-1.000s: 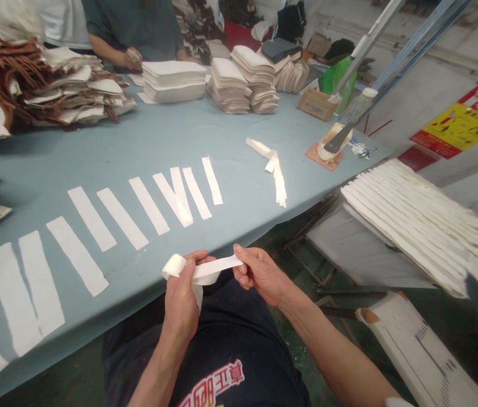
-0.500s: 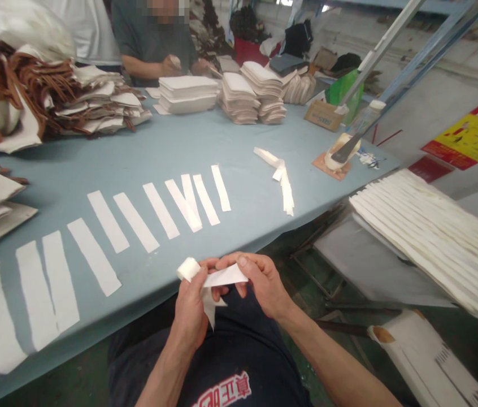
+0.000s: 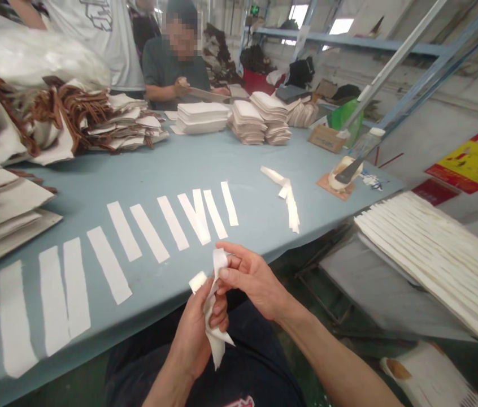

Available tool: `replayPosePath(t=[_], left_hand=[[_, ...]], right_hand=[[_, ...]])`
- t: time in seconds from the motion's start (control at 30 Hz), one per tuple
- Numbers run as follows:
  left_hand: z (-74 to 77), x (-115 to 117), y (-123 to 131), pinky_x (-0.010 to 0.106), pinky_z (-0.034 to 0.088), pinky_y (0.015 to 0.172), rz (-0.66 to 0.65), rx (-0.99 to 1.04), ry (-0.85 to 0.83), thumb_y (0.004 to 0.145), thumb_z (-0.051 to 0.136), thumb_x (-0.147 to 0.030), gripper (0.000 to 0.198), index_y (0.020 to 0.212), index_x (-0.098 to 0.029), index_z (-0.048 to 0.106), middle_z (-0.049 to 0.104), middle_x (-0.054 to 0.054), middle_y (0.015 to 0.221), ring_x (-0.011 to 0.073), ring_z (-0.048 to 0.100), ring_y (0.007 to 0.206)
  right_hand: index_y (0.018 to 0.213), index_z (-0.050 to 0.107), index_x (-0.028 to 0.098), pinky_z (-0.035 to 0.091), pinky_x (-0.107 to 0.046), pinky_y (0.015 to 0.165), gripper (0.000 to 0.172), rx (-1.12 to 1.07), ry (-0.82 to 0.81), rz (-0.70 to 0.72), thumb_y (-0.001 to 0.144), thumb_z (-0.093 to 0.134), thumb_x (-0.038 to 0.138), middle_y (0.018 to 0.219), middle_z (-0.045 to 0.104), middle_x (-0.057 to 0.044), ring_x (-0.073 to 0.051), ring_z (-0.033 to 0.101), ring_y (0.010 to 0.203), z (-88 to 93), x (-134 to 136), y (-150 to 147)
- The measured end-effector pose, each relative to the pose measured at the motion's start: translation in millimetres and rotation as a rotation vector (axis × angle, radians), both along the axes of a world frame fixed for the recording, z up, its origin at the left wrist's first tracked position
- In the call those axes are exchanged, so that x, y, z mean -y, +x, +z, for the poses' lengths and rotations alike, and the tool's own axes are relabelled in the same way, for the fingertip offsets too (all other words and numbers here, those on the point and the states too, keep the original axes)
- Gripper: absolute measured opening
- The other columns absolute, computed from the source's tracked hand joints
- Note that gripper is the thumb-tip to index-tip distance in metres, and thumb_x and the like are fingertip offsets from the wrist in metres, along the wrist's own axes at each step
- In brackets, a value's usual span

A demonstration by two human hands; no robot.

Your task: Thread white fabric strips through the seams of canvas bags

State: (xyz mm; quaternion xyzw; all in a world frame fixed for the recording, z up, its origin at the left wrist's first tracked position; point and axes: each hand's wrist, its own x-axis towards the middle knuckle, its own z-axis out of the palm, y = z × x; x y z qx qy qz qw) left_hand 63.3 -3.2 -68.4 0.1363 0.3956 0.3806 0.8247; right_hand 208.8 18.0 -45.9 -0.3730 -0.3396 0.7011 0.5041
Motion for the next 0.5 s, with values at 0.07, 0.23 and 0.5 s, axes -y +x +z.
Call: replayPosePath(t=[0.07,0.23,0.5], left_hand=[[0.2,0,-1,0.018,0.032,0.046,-0.007,0.004,0.023,0.059,0.096,-0.076,0.071,0.081,-0.021,0.057,0.040,-0.013,0.055,0.0042,0.020,0.047],[1.1,6,-15,0.020,0.031,0.046,-0.035,0.003,0.142,0.066,0.075,-0.098,0.084,0.088,-0.017,0.070,0.040,-0.011,0.054,0.0057,0.017,0.048],[2.4,21,-27,0.025,0.031,0.054,-0.165,-0.230,0.394,0.083,0.072,-0.087,0.074,0.093,-0.015,0.076,0.036,-0.008,0.062,0.0114,0.028,0.057]], right_hand=[[0.126,0.074,0.021,0.060,-0.023,0.068,0.056,0.033,0.005,0.039,0.080,0.098,0.042,0.092,0.077,0.000,-0.010,0.069,0.071,3.7,-3,-4],[0.095,0.080,0.020,0.047,-0.021,0.051,0.037,0.231,0.126,0.015,0.082,0.093,0.051,0.075,0.072,0.001,-0.009,0.059,0.059,19.8,-22,-11],[0.090,0.070,0.020,0.055,-0.027,0.066,0.053,0.356,0.344,-0.339,0.075,0.089,0.067,0.081,0.076,-0.002,-0.015,0.067,0.072,60.0,-91,-18]])
